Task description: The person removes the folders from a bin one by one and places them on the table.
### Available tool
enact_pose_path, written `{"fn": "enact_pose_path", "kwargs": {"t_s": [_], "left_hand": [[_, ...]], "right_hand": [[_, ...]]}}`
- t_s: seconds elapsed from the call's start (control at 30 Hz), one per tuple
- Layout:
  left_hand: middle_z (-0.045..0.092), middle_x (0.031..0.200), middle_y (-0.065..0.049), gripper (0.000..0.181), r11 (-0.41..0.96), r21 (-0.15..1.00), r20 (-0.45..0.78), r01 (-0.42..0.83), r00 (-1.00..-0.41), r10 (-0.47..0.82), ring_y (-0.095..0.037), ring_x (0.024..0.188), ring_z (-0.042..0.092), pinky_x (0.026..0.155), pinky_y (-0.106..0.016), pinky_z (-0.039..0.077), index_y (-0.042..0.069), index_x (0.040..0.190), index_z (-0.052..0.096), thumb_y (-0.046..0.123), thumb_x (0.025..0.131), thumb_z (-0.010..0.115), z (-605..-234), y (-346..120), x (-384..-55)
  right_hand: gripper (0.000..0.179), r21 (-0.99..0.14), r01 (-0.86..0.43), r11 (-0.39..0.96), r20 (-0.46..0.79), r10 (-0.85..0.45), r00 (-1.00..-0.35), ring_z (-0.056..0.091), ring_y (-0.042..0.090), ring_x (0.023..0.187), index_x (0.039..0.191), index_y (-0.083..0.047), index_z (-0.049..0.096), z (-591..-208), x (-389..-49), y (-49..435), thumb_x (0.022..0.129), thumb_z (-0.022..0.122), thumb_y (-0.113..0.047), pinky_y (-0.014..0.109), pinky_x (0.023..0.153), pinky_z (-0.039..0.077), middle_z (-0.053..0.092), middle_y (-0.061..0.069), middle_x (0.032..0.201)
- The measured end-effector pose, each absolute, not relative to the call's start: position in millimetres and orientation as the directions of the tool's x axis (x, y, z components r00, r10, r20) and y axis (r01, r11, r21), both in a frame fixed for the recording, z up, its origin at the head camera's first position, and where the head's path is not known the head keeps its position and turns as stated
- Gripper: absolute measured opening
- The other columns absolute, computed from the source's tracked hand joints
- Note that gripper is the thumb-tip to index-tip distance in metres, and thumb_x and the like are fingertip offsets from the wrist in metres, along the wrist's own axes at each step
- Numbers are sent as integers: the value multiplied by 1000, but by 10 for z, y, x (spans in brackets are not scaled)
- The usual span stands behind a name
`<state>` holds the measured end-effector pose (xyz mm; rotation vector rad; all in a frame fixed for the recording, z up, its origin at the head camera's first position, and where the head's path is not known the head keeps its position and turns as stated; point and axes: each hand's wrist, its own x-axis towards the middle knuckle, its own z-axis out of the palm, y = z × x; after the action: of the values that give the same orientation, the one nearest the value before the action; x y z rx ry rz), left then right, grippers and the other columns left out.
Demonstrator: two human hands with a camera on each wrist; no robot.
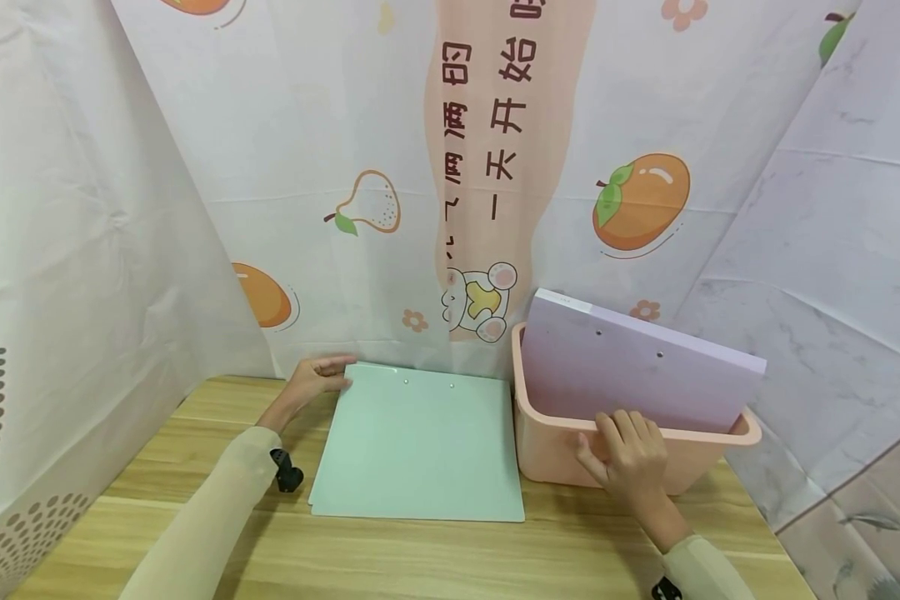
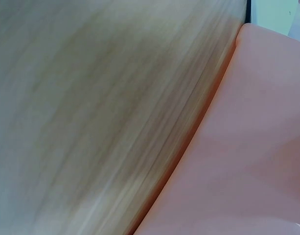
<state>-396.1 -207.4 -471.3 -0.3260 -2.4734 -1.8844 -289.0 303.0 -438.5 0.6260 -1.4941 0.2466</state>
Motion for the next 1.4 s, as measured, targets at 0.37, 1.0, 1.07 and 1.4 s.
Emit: {"fn": "enact_pose_path", "kwargs": {"t_s": [0.37, 1.0, 1.07, 1.4], "left_hand": [[57, 147, -17, 51, 256, 958, 83, 127, -981, 175, -35, 139, 52, 110, -36, 48, 4, 139, 62, 1, 90, 74, -4749, -2094, -3951], [57, 146, -20, 51, 262, 960, 59, 98, -987, 152, -39, 137, 53, 106, -36, 52, 1, 139, 62, -2, 89, 73, -4879, -2089, -4010], [57, 146, -20, 51, 268, 959, 52, 91, -988, 149, -39, 137, 52, 106, -36, 52, 1, 139, 62, -1, 89, 73, -4888, -2087, -4006], [60, 142, -23, 50, 257, 964, 26, 64, -989, 147, -38, 135, 55, 97, -28, 56, 0, 138, 62, -3, 90, 72, -4908, -2077, -3976]], "right_hand": [[51, 226, -522, 822, 973, -214, 84, 43, 37, 51, 69, 6, 60, -4381, -2884, 3020, 95, 55, -37, 47, 45, 30, 52, 18, 60], [51, 223, -530, 818, 974, -211, 86, 42, 37, 51, 68, 6, 59, -4366, -2889, 3004, 96, 55, -37, 47, 46, 29, 50, 18, 60], [51, 224, -528, 819, 974, -210, 87, 42, 37, 51, 68, 6, 59, -4368, -2890, 3008, 96, 55, -37, 47, 46, 29, 50, 18, 60], [52, 226, -523, 822, 973, -213, 86, 42, 37, 51, 69, 6, 59, -4381, -2895, 3014, 96, 55, -38, 47, 46, 29, 50, 18, 60]]}}
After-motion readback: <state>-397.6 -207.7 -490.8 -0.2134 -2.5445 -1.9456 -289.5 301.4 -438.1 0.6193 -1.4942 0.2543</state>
